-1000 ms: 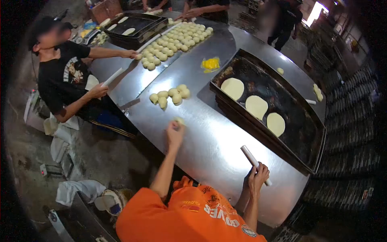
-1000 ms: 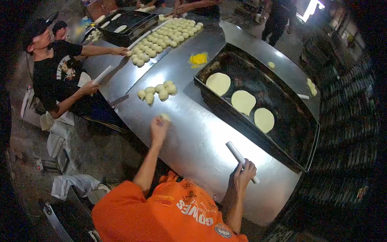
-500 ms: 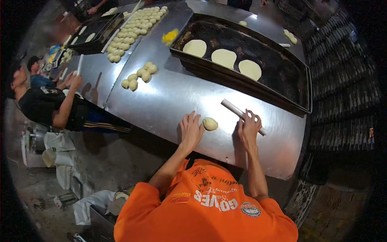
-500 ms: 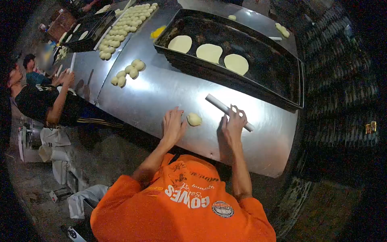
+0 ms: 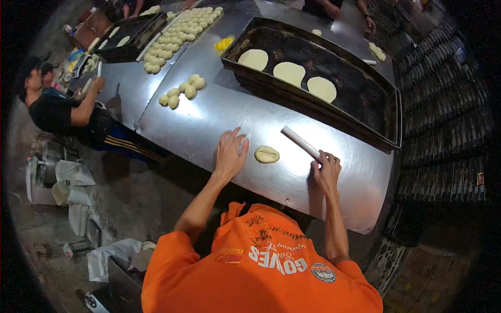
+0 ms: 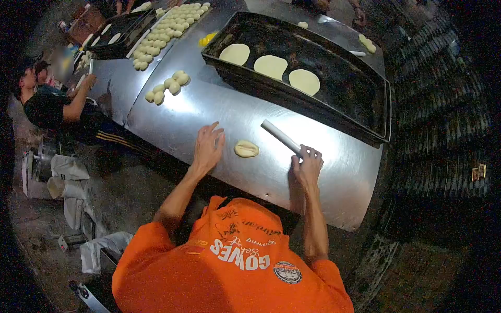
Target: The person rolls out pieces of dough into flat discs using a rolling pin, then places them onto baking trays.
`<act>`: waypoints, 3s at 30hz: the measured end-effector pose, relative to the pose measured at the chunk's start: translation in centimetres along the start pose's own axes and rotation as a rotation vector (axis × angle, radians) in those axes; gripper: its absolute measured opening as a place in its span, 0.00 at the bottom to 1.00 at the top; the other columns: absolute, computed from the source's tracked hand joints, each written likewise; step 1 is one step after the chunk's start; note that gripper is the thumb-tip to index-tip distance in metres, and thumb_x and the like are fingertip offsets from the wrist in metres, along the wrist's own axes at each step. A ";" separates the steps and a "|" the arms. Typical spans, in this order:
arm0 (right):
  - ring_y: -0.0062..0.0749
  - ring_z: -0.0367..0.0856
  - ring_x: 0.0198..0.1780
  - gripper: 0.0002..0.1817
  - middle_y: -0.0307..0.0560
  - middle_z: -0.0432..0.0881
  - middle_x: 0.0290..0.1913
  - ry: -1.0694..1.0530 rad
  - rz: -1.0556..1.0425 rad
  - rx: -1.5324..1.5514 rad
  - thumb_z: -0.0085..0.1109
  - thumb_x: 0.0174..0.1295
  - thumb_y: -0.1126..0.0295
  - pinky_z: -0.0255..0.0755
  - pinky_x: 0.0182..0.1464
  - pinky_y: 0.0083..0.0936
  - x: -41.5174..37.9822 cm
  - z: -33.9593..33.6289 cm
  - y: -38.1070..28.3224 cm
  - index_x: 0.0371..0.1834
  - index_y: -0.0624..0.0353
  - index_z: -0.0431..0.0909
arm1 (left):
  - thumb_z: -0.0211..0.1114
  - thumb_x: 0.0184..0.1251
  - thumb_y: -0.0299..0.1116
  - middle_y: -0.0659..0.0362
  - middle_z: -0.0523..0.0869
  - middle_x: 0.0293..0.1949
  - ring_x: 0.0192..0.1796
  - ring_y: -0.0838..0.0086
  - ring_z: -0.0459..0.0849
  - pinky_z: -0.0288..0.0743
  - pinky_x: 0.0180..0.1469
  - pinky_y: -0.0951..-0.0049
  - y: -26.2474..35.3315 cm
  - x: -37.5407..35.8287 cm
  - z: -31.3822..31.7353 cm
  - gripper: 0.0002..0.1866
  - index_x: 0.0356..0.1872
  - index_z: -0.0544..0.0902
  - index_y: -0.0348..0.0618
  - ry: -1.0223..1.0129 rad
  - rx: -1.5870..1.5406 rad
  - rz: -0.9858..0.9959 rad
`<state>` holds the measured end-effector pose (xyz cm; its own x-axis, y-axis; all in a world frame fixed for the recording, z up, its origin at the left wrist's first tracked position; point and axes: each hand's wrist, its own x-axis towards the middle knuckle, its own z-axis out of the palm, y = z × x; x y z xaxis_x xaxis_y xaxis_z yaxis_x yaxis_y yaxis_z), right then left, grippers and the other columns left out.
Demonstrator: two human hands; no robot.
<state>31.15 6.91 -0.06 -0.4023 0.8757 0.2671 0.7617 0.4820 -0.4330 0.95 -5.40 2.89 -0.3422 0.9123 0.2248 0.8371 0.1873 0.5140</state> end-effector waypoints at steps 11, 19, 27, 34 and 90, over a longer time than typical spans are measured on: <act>0.47 0.72 0.57 0.16 0.48 0.78 0.51 -0.080 -0.240 0.220 0.64 0.61 0.69 0.58 0.61 0.44 -6.0 3.5 -7.0 0.53 0.53 0.81 | 0.42 0.79 0.37 0.44 0.67 0.73 0.76 0.49 0.62 0.48 0.77 0.45 -0.3 -6.8 6.5 0.25 0.70 0.69 0.34 -0.055 0.069 0.044; 0.45 0.74 0.55 0.15 0.49 0.79 0.49 -0.130 -0.235 0.146 0.55 0.68 0.65 0.61 0.60 0.44 0.6 4.2 -7.7 0.55 0.54 0.81 | 0.44 0.79 0.37 0.49 0.64 0.75 0.78 0.56 0.58 0.44 0.78 0.43 -1.4 -2.1 7.1 0.26 0.73 0.67 0.38 -0.004 0.132 0.026; 0.49 0.77 0.41 0.14 0.52 0.80 0.37 -0.103 -0.359 0.083 0.45 0.75 0.65 0.70 0.46 0.42 15.8 9.7 -5.7 0.45 0.59 0.81 | 0.47 0.77 0.41 0.41 0.55 0.78 0.80 0.48 0.49 0.37 0.77 0.38 -3.4 13.0 9.0 0.29 0.72 0.66 0.33 0.189 0.285 -0.005; 0.51 0.78 0.45 0.10 0.52 0.81 0.40 -0.059 -0.485 0.188 0.62 0.59 0.68 0.69 0.46 0.45 13.5 8.7 -6.1 0.43 0.55 0.82 | 0.48 0.76 0.36 0.23 0.49 0.73 0.78 0.34 0.45 0.37 0.78 0.38 -5.1 17.2 10.3 0.25 0.61 0.70 0.21 0.298 0.263 -0.076; 0.30 0.80 0.49 0.27 0.46 0.83 0.49 -0.170 0.450 1.488 0.49 0.75 0.47 0.75 0.52 0.35 19.6 -10.1 7.6 0.56 0.63 0.77 | 0.52 0.80 0.51 0.62 0.83 0.42 0.47 0.76 0.81 0.74 0.52 0.72 17.4 30.7 6.3 0.22 0.50 0.82 0.41 -0.983 -1.098 0.053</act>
<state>34.21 27.42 10.60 -0.4168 0.8938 -0.1654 -0.2962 -0.3056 -0.9049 7.65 28.18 13.51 0.4743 0.8682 -0.1458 -0.0507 0.1923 0.9800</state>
